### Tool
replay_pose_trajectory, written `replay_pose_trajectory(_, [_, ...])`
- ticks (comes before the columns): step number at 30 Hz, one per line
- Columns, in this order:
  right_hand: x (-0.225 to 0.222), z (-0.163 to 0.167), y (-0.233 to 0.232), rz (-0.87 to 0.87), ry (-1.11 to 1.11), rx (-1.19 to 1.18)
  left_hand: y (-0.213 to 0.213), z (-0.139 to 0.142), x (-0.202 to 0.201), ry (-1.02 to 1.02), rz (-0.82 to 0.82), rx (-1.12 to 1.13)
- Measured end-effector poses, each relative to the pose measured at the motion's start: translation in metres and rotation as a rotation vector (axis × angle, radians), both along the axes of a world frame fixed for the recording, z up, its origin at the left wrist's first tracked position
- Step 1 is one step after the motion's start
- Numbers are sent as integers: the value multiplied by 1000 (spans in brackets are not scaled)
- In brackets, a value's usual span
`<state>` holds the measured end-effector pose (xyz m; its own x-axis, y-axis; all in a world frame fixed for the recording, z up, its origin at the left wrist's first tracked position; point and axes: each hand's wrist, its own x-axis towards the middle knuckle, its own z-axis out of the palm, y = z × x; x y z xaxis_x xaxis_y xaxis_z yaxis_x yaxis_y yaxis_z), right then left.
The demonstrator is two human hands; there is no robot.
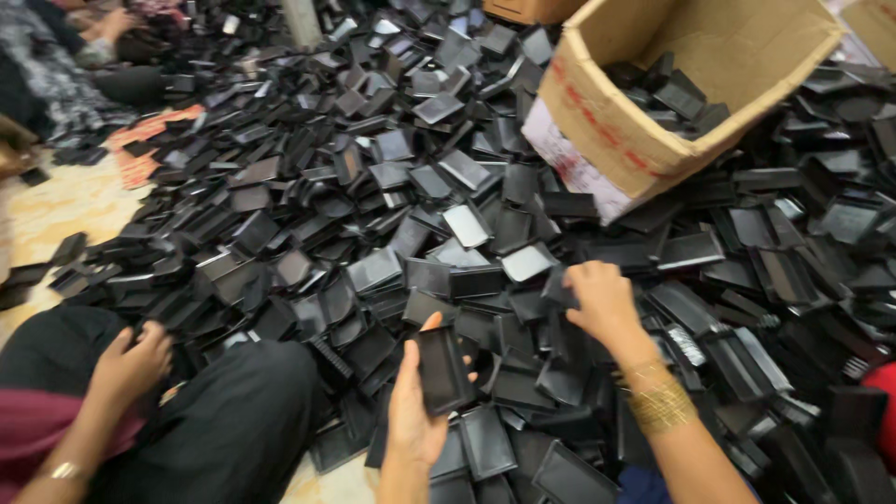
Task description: The person sits on the floor and repeatedly picks up two-part black plastic cases from a large pile. They align and press the two halves together to form a complete case, then place the assembled unit back into the pile. The process is repeated continuously with many identical cases.
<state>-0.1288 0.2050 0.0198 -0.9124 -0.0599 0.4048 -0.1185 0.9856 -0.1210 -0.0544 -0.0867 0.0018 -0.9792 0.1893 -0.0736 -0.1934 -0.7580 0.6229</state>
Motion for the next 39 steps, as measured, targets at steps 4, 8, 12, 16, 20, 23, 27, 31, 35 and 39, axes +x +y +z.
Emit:
replay_pose_trajectory(4, [42, 26, -41, 199, 96, -700, 3, -1, 4, 72, 62, 7])
replay_pose_trajectory(8, [94, 23, -111, 356, -192, -1258, 4, -1, 13, 192, 117, -128])
replay_pose_trajectory(12, [109, 25, -164, 326, -311, -1226, -8, 10, 19, 269, 209, -280])
replay_pose_trajectory(16, [114, 31, -184, 312, -354, -1221, -25, 21, 28, 267, 211, -296])
replay_pose_trajectory(20, [115, 33, -186, 346, -383, -1301, -33, 25, 28, 244, 205, -231])
replay_pose_trajectory(23, [118, 30, -190, 308, -337, -1173, -34, 21, 26, 252, 182, -233])
replay_pose_trajectory(27, [121, 30, -200, 337, -235, -1129, -31, 15, 24, 346, 285, -386])
replay_pose_trajectory(31, [123, 32, -206, 324, -227, -1078, -32, 12, 25, 457, 339, -473])
replay_pose_trajectory(35, [123, 29, -207, 445, -199, -1005, -34, 21, 32, 419, 240, -270])
replay_pose_trajectory(39, [127, 23, -208, 612, -220, -1247, -39, 35, 38, 275, 408, -180])
